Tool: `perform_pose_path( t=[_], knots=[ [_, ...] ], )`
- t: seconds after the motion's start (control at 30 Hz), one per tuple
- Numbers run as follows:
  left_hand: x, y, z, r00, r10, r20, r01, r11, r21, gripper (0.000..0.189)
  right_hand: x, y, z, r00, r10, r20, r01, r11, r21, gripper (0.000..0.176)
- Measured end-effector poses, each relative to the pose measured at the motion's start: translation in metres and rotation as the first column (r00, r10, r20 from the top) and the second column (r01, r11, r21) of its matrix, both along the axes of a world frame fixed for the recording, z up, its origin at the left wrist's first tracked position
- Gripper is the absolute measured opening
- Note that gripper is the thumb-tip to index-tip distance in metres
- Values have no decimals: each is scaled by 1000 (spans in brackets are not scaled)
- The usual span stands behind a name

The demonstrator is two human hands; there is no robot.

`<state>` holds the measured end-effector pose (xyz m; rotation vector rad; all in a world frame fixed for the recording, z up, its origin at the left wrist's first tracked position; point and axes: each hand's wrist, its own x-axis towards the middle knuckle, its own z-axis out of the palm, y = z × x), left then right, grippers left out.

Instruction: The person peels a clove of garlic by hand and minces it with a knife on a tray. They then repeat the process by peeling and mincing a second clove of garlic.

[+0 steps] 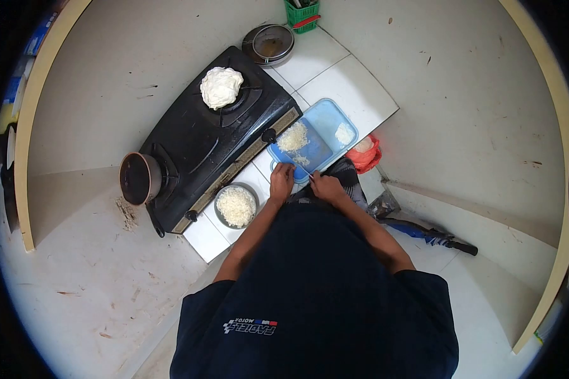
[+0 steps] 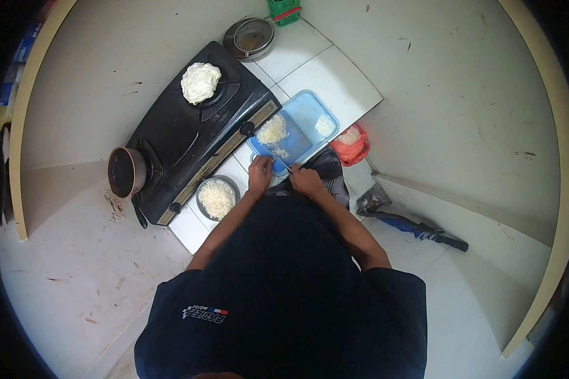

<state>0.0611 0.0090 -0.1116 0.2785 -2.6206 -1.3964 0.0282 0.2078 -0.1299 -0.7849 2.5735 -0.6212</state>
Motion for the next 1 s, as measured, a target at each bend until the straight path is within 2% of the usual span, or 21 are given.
perform_pose_path(
  t=[0.27, 0.4, 0.5, 0.6, 0.77, 1.0],
  knots=[
    [-7, -2, -2, 1000, 4, 16, -3, 999, -53, 7, 2, 1, 4, 1000, 24, -1, -24, 1000, -10, 32],
    [-9, 0, -2, 1000, 24, -3, -24, 1000, -5, 6, 2, 1, 0, 1000, 14, -6, -14, 1000, -8, 32],
    [-10, -1, -5, 1000, 5, -3, -5, 998, -60, 6, 0, -1, 0, 999, 29, -20, -29, 1000, 3, 32],
    [-9, 0, -5, 999, 48, -3, -47, 998, 33, 6, 1, -1, -2, 1000, 24, -20, -23, 1000, 8, 32],
    [-7, -3, -6, 999, 3, -44, -3, 1000, -19, 6, 2, -2, -7, 999, 21, -35, -21, 1000, 4, 33],
    [-9, -4, -11, 1000, -3, -5, 2, 999, -55, 6, 4, 3, -1, 998, 37, -57, -36, 999, 22, 32]
  ],
)
